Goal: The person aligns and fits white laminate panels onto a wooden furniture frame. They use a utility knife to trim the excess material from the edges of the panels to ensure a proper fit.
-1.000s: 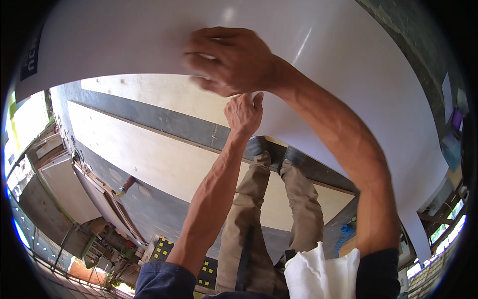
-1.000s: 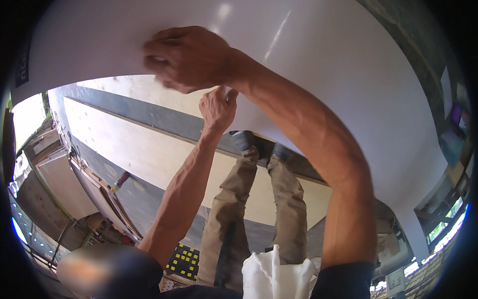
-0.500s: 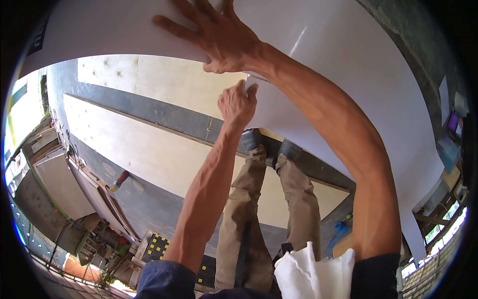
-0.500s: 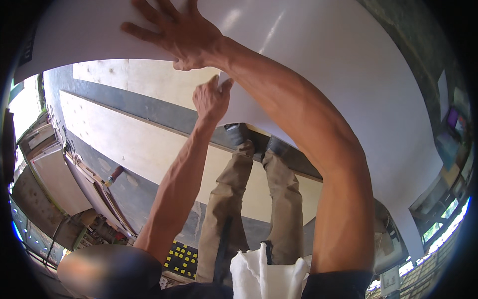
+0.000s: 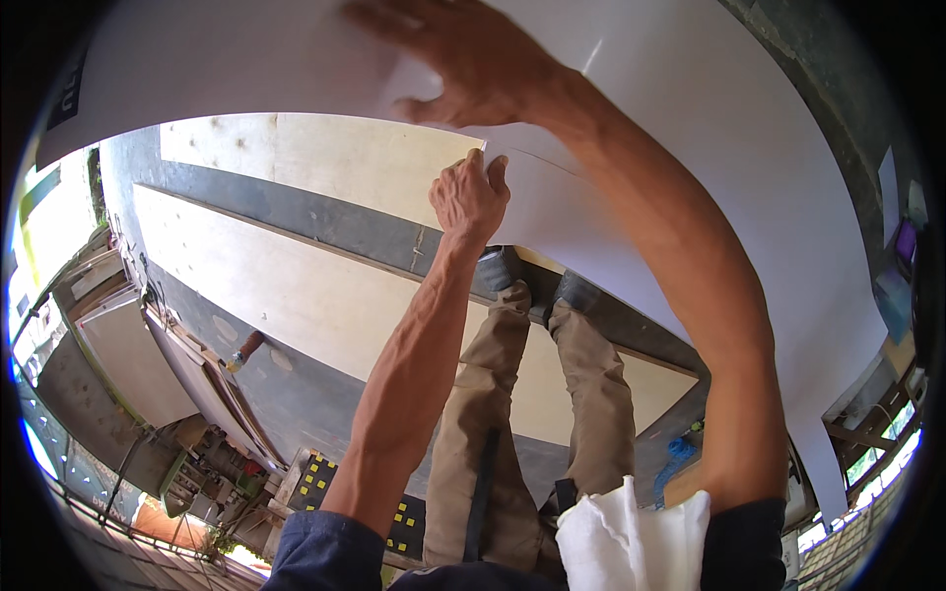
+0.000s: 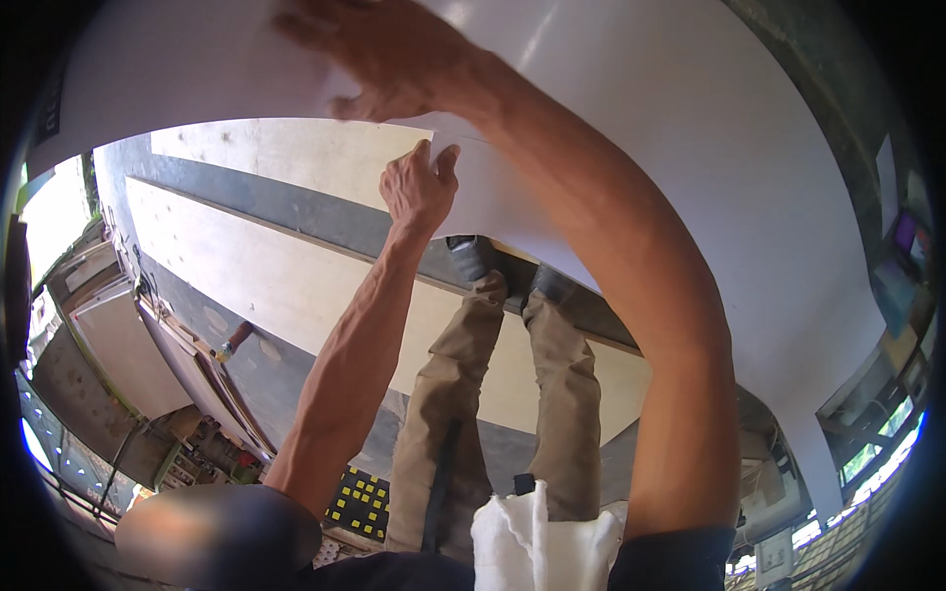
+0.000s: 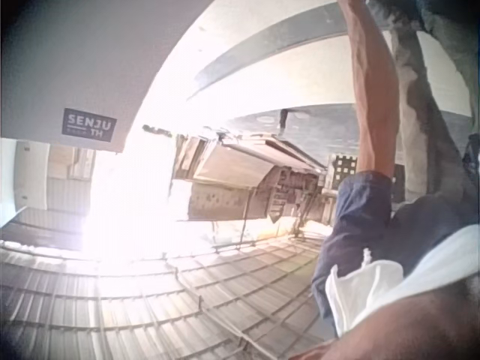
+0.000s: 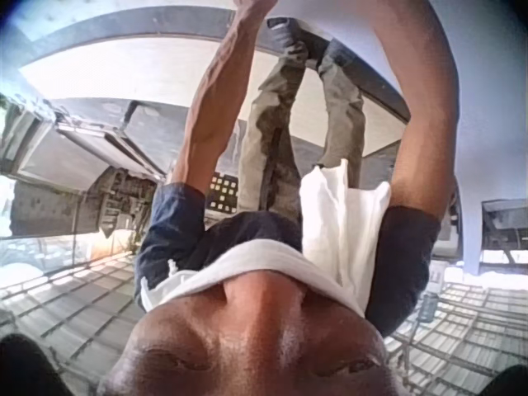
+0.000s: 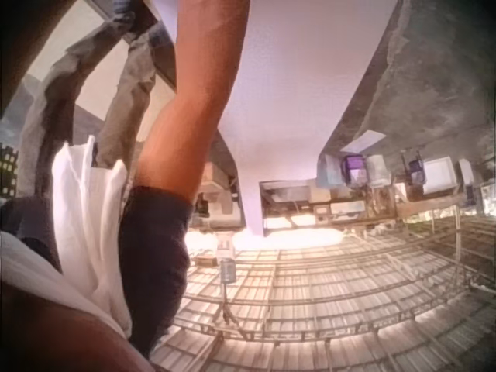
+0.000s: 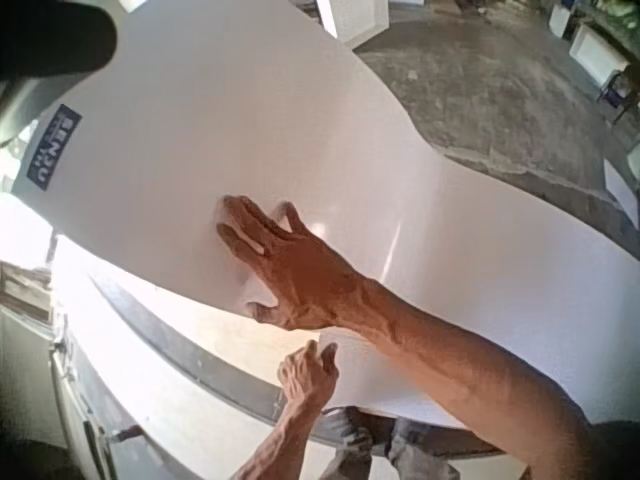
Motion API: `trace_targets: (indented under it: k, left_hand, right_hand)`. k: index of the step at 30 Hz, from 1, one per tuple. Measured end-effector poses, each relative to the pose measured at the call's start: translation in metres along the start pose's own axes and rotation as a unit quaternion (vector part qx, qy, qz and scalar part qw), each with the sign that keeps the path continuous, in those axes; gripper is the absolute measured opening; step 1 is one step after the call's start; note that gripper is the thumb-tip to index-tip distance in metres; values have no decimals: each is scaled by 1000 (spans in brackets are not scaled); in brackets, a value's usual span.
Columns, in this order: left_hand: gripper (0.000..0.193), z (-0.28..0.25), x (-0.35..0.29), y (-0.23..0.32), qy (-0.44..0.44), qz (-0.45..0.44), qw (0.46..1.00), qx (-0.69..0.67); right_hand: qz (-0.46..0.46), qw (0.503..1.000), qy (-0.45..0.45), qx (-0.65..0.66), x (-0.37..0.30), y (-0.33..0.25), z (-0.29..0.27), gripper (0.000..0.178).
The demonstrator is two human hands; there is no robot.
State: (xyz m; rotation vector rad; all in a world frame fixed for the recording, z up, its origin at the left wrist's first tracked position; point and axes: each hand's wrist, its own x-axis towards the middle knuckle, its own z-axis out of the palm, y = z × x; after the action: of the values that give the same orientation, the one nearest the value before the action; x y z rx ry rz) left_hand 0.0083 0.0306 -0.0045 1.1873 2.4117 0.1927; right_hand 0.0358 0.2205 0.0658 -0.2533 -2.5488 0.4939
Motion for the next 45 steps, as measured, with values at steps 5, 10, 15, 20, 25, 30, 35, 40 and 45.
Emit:
trace_targets:
  k: [5,10,15,20,25,30,35,40,45]
  left_hand:
    - [39,-3,2,-5,18,21,1000,6]
    - [40,0,3,-1,22,33,999,13]
    - [42,2,1,-5,34,53,998,25]
    - [43,3,2,-6,51,79,995,27]
    - [44,5,4,-9,69,93,992,48]
    - [44,7,4,-6,76,92,991,62]
    - [42,10,-4,-8,87,105,989,57]
    - [39,5,0,-12,76,141,987,26]
    - [40,7,3,-11,66,136,988,33]
  right_hand:
    - [470,872,94,101,-118,19,-8,38]
    - [605,792,-13,-80,-259,-56,53,109]
    - [733,673,-36,-90,-293,-92,87,146]
    - [727,679,-26,-100,-305,-90,104,147]
    - [722,683,-24,-106,-299,-92,111,148]
    - [713,697,-11,-69,-270,-74,108,149]
    - [751,656,-50,-57,-264,-73,104,150]
    - [740,664,-98,-30,-238,-62,94,158]
    - [760,645,-81,-12,-226,-57,94,160]
